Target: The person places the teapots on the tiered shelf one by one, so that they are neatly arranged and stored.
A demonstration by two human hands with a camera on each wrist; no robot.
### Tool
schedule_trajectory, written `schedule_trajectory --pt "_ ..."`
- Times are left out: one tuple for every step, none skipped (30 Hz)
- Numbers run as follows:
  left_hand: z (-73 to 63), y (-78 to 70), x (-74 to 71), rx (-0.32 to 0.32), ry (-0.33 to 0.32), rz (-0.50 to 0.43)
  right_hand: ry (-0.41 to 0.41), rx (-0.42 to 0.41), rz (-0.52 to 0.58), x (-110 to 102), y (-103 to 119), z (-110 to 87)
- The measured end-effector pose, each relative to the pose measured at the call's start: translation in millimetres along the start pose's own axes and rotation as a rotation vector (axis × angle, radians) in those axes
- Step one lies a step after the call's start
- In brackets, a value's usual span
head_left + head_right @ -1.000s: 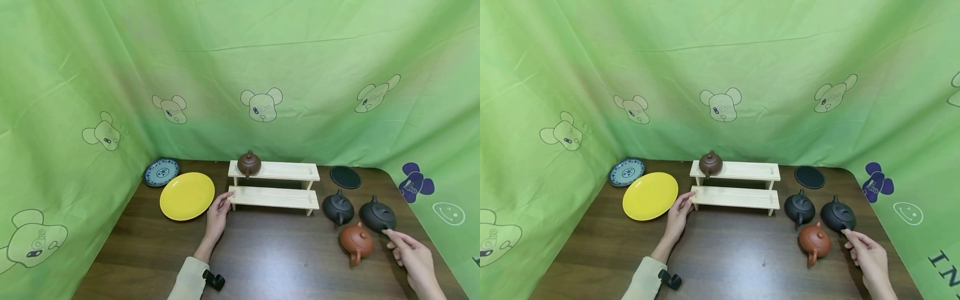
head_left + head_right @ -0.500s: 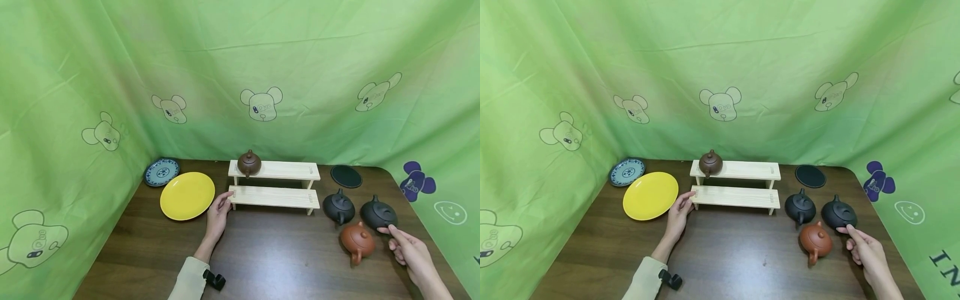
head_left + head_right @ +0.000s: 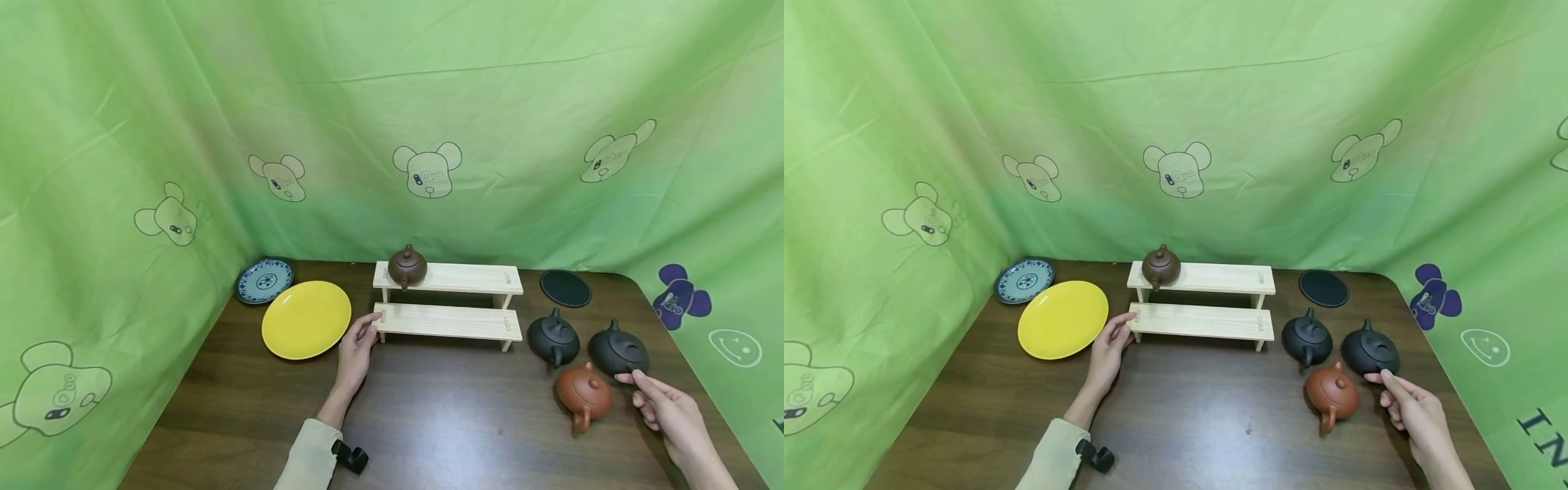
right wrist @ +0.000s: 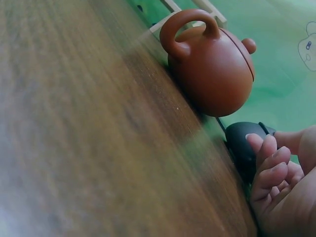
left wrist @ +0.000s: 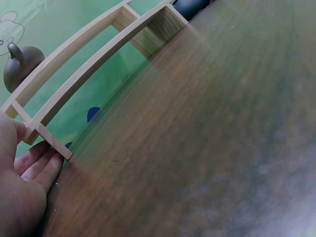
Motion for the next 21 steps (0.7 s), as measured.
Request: schedule_trajectory --pt "-0.8 -2.5 0.5 0.007 0.001 0.001 0.004 -0.005 0.006 0 0 0.0" --pt "-1.4 -4.0 0.9 0.006 0.001 0.001 0.007 -0.008 0.013 1 1 0.0" --pt "-1.0 -3.6 0.9 0.008 -0.001 0.003 0.01 -0.01 0.023 1 1 0.0" --pt "-1.1 -3.2 0.8 0.02 0.001 -0.001 0.012 -0.012 0.032 1 1 0.2" --pt "-0.3 -0.9 0.1 0.031 0.001 0.0 0.013 -0.011 0.038 2 1 0.1" --pt "0.8 2.2 -0.4 0.02 0.0 -0.01 0.014 -0.009 0.042 2 1 0.0" --pt "1.9 5.6 -1.2 0.023 0.001 -0.013 0.013 -0.009 0.045 2 1 0.1" --pt "3.1 8.3 -1.9 0.032 0.004 -0.014 0.012 -0.01 0.049 2 1 0.2" --pt "5.0 13.3 -2.9 0.033 0.005 -0.017 0.011 -0.01 0.052 2 1 0.2" --pt "6.0 16.7 -3.7 0.032 0.008 -0.023 0.009 -0.011 0.056 2 1 0.1" --pt "7.3 19.3 -4.1 0.031 0.008 -0.022 0.005 -0.013 0.062 2 2 0.0" --pt "8.1 21.0 -4.1 0.02 0.008 -0.026 0.0 -0.016 0.072 3 2 0.0" --pt "8.6 22.4 -4.3 0.026 0.008 -0.018 -0.006 -0.018 0.082 2 2 -0.1" --pt "9.1 23.3 -4.3 0.022 0.008 -0.018 -0.013 -0.019 0.095 2 2 -0.3" --pt "10.0 25.6 -4.4 0.005 0.007 -0.019 -0.019 -0.021 0.107 2 2 -0.6" --pt "10.1 25.7 -4.2 -0.008 0.007 -0.02 -0.027 -0.025 0.119 2 2 -0.8" --pt "10.4 26.1 -4.1 -0.023 0.007 -0.024 -0.034 -0.028 0.129 2 2 -1.0" --pt "11.1 27.8 -4.2 -0.042 0.005 -0.027 -0.038 -0.031 0.137 2 2 -1.2" --pt "11.6 29.1 -4.4 -0.051 0.004 -0.027 -0.043 -0.034 0.144 2 2 -1.5" --pt "12.1 30.1 -4.4 -0.06 0.004 -0.028 -0.046 -0.039 0.148 2 2 -1.8" --pt "12.5 31.1 -4.6 -0.068 0.003 -0.027 -0.049 -0.046 0.153 3 2 -1.9"
Point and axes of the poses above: each hand's wrist, its own z-axis towards the middle knuckle, its own x-axis out of the palm, y = z × x, the point moved 4 cm from there along z, towards the middle knuckle, and after that the axes turned 9 degrees about -x, right-handed, at the moved point
